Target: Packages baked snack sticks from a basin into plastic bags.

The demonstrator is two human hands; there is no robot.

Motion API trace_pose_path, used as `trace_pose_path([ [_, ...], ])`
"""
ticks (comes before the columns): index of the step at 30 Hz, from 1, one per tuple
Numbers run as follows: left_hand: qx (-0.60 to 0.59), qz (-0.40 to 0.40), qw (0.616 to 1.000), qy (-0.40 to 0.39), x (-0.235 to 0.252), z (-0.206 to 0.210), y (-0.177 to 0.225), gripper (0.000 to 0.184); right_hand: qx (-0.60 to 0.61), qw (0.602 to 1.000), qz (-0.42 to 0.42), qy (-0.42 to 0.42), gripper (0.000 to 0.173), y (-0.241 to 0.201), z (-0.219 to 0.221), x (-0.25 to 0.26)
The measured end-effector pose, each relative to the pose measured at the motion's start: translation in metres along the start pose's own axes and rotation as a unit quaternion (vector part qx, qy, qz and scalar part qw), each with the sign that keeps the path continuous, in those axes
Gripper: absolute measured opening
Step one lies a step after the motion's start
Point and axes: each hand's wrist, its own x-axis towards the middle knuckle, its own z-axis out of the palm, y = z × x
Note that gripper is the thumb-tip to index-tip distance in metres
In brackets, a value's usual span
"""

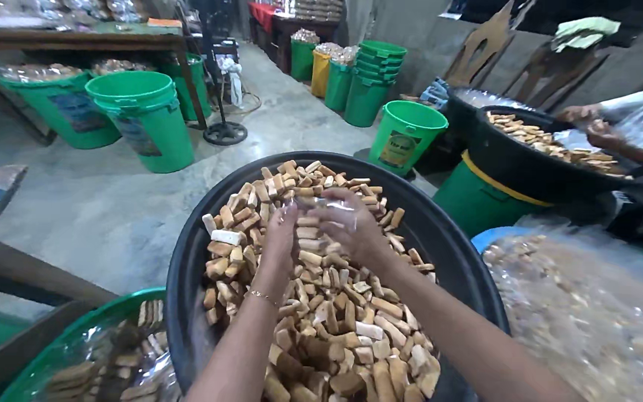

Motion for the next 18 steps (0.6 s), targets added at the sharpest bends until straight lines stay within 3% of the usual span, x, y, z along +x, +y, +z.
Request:
trace_pose_path([
  [2,-0.046,0.063,0.996,0.031,0.009,-0.015,0.006,0.027,0.069,0.998,0.002,0.008,0.025,0.008,-0.005,0.017],
  [4,-0.089,0.094,0.985,0.118,0.016,-0.034,0.015,0.031,0.029,0.998,0.055,0.008,0.023,0.028,0.001,0.032],
  [6,-0.126,0.091,0.968,0.197,0.022,-0.048,0.023,0.032,-0.108,0.969,0.175,-0.139,0.023,0.049,0.021,0.049],
  [8,-0.153,0.091,0.957,0.230,0.024,-0.053,0.025,0.031,-0.240,0.894,0.256,-0.278,0.033,0.067,0.054,0.060],
  [9,-0.163,0.093,0.954,0.233,0.024,-0.053,0.026,0.030,-0.276,0.867,0.283,-0.304,0.038,0.071,0.069,0.064],
  [11,-0.174,0.101,0.951,0.234,0.025,-0.050,0.026,0.028,-0.295,0.854,0.322,-0.282,0.044,0.078,0.090,0.066],
  [13,-0.176,0.100,0.951,0.233,0.025,-0.049,0.026,0.027,-0.259,0.872,0.357,-0.213,0.045,0.085,0.103,0.063],
  [15,-0.177,0.088,0.953,0.230,0.025,-0.049,0.025,0.028,-0.228,0.891,0.351,-0.177,0.044,0.090,0.108,0.055],
  [18,-0.174,0.080,0.954,0.232,0.025,-0.050,0.023,0.029,-0.206,0.910,0.294,-0.206,0.043,0.087,0.099,0.040],
])
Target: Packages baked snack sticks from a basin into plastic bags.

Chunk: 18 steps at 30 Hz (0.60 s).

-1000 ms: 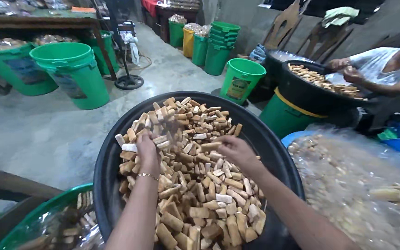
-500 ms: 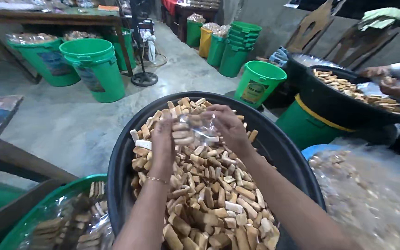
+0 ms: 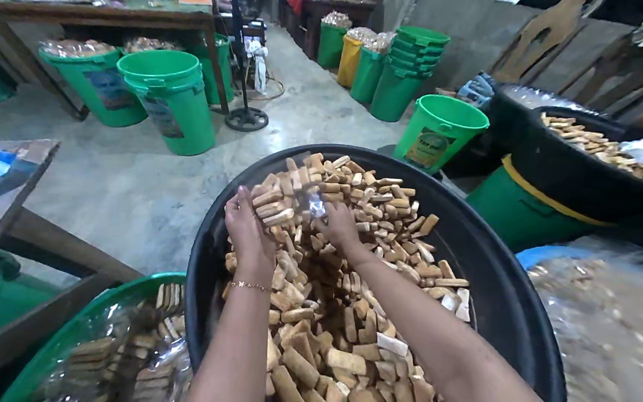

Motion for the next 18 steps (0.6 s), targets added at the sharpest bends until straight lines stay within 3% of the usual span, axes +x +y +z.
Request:
trace_pose_path([
  [3,0.003,-0.008,1.000,-0.008,0.001,-0.001,-0.002,0.031,0.100,0.992,-0.056,0.051,0.034,0.017,-0.014,-0.024],
  [5,0.016,-0.015,1.000,-0.013,0.000,0.002,-0.007,0.031,0.245,0.967,-0.033,0.066,0.034,0.028,-0.036,-0.038],
  [7,0.027,-0.028,0.999,-0.027,-0.003,0.005,-0.012,0.031,0.397,0.914,-0.006,0.090,0.030,0.031,-0.064,-0.055],
  [9,0.044,-0.040,0.997,-0.041,-0.005,0.006,-0.019,0.033,0.529,0.842,-0.009,0.109,0.012,0.026,-0.094,-0.079],
  [11,0.053,-0.056,0.996,-0.047,-0.006,0.009,-0.024,0.036,0.595,0.797,-0.037,0.094,0.021,0.018,-0.119,-0.107],
  [12,0.055,-0.064,0.995,-0.052,-0.008,0.011,-0.026,0.037,0.595,0.796,-0.064,0.094,0.026,0.014,-0.125,-0.120],
  [14,0.072,-0.073,0.993,-0.066,-0.016,0.014,-0.030,0.036,0.518,0.832,-0.136,0.148,0.028,0.007,-0.122,-0.137],
  [16,0.103,-0.069,0.987,-0.103,-0.025,0.017,-0.033,0.034,0.355,0.868,-0.221,0.266,0.021,0.007,-0.106,-0.140],
  [18,0.138,-0.048,0.979,-0.144,-0.035,0.018,-0.036,0.034,0.199,0.845,-0.292,0.401,0.021,0.012,-0.094,-0.132],
])
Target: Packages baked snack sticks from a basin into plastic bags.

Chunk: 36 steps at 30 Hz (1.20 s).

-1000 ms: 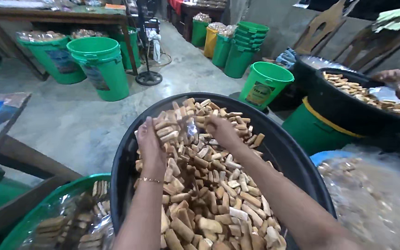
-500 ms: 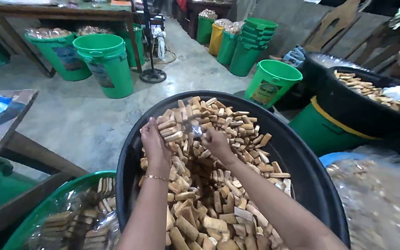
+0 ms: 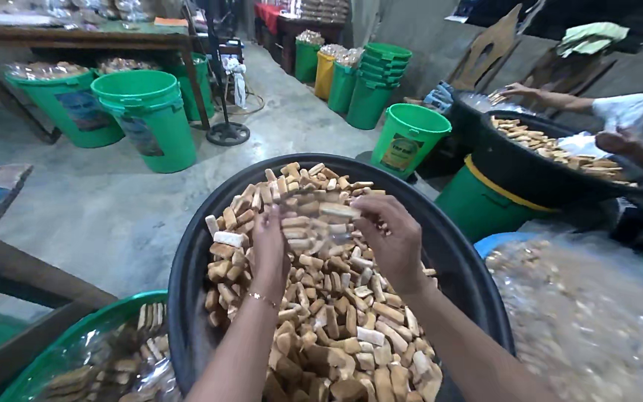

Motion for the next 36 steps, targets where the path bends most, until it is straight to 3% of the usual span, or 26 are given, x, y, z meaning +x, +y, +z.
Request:
trace_pose_path([
  [2,0.016,0.022,0.999,-0.034,-0.010,0.005,0.001,0.032,-0.049,0.995,-0.075,0.033,0.022,0.008,0.005,0.001],
  [5,0.001,0.026,0.997,-0.076,-0.022,0.012,0.005,0.033,-0.070,0.993,-0.093,-0.015,0.021,0.009,0.011,0.002],
  [9,-0.114,-0.005,0.977,-0.180,-0.026,0.013,0.016,0.027,0.000,0.991,0.000,-0.134,0.023,0.006,0.008,0.014],
  [12,-0.116,0.013,0.982,-0.146,-0.017,0.003,0.023,0.024,0.087,0.980,0.068,-0.163,0.028,0.012,0.008,0.026],
  [14,-0.134,0.028,0.986,-0.096,-0.003,-0.010,0.024,0.026,0.022,0.970,0.159,-0.181,0.026,0.031,0.023,0.027],
  [15,-0.146,0.030,0.987,-0.064,0.004,-0.015,0.024,0.025,-0.040,0.943,0.223,-0.245,0.026,0.041,0.035,0.027],
  [17,-0.171,0.032,0.984,-0.025,0.011,-0.019,0.025,0.026,-0.173,0.834,0.306,-0.425,0.031,0.060,0.070,0.027],
  [18,-0.175,0.031,0.984,-0.014,0.013,-0.018,0.024,0.026,-0.228,0.795,0.292,-0.481,0.033,0.068,0.086,0.021],
  [20,-0.170,0.026,0.985,0.001,0.014,-0.015,0.021,0.023,-0.291,0.777,0.229,-0.509,0.035,0.073,0.107,0.001],
  [23,-0.135,0.030,0.990,-0.011,0.014,-0.018,0.016,0.026,-0.305,0.806,0.194,-0.469,0.037,0.072,0.125,-0.027],
  [26,-0.098,0.033,0.994,-0.035,0.010,-0.015,0.011,0.027,-0.237,0.832,0.272,-0.421,0.040,0.068,0.115,-0.030],
  [28,-0.098,0.033,0.994,-0.042,0.011,-0.018,0.007,0.023,-0.133,0.852,0.332,-0.383,0.041,0.060,0.086,-0.014],
  [32,-0.110,0.000,0.993,-0.040,0.008,-0.012,0.003,0.019,0.051,0.928,0.350,-0.117,0.034,0.029,-0.009,0.005],
  [36,-0.087,-0.034,0.987,-0.132,-0.030,0.015,0.001,0.024,0.040,0.976,0.208,0.050,0.022,-0.004,-0.051,-0.017],
])
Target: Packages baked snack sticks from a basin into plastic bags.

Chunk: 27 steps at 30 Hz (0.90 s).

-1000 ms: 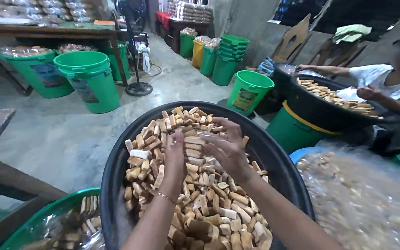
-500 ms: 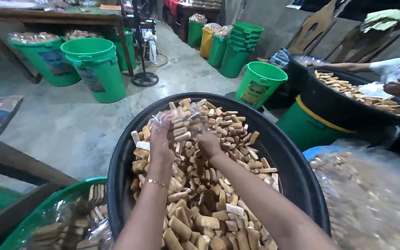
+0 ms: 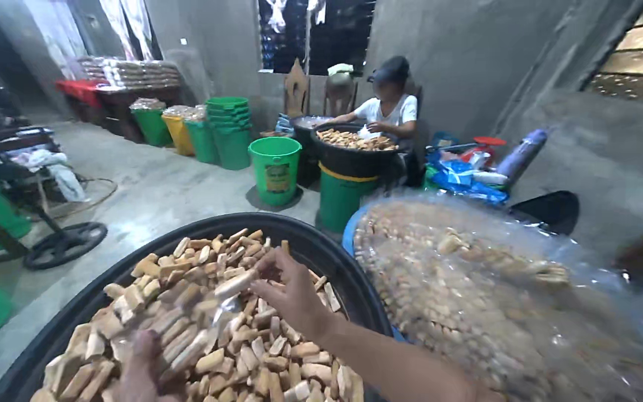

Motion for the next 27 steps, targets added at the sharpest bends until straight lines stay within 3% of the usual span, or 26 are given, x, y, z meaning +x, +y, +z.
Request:
trace_pose_path([
  [2,-0.002,-0.020,0.995,-0.098,-0.018,0.013,-0.009,0.033,-0.039,0.990,-0.121,0.053,0.017,0.008,0.001,-0.009],
  [4,-0.004,-0.051,0.989,-0.141,-0.034,0.023,-0.016,0.036,-0.062,0.976,-0.196,0.069,0.020,0.015,0.002,-0.011],
  [8,-0.034,-0.088,0.981,-0.169,-0.051,0.032,-0.025,0.038,-0.049,0.972,-0.229,0.017,0.021,0.009,-0.015,-0.014],
  [11,-0.034,-0.083,0.964,-0.249,-0.059,0.032,-0.031,0.022,-0.047,0.972,-0.230,0.022,0.016,0.001,-0.035,-0.022],
  [13,-0.028,-0.066,0.958,-0.278,-0.062,0.037,-0.034,0.039,-0.084,0.963,-0.254,0.038,0.015,-0.003,-0.049,-0.029],
  [15,0.001,-0.042,0.959,-0.279,-0.068,0.048,-0.036,0.038,-0.126,0.954,-0.272,0.017,0.019,-0.004,-0.060,-0.037],
  [18,0.057,-0.020,0.967,-0.249,-0.080,0.074,-0.040,0.038,-0.140,0.971,-0.192,-0.041,0.023,-0.009,-0.078,-0.045],
  [20,0.131,0.037,0.960,-0.244,-0.079,0.084,-0.045,0.057,-0.079,0.990,-0.071,-0.098,0.026,-0.018,-0.104,-0.043],
  [22,0.201,0.095,0.946,-0.235,-0.079,0.095,-0.047,0.073,0.006,0.984,0.046,-0.170,0.027,-0.023,-0.131,-0.044],
  [25,0.245,0.139,0.911,-0.301,-0.081,0.115,-0.056,0.081,0.082,0.945,0.180,-0.261,0.022,-0.024,-0.151,-0.061],
  [27,0.250,0.158,0.891,-0.345,-0.080,0.129,-0.061,0.079,0.063,0.945,0.183,-0.264,0.024,-0.024,-0.163,-0.069],
])
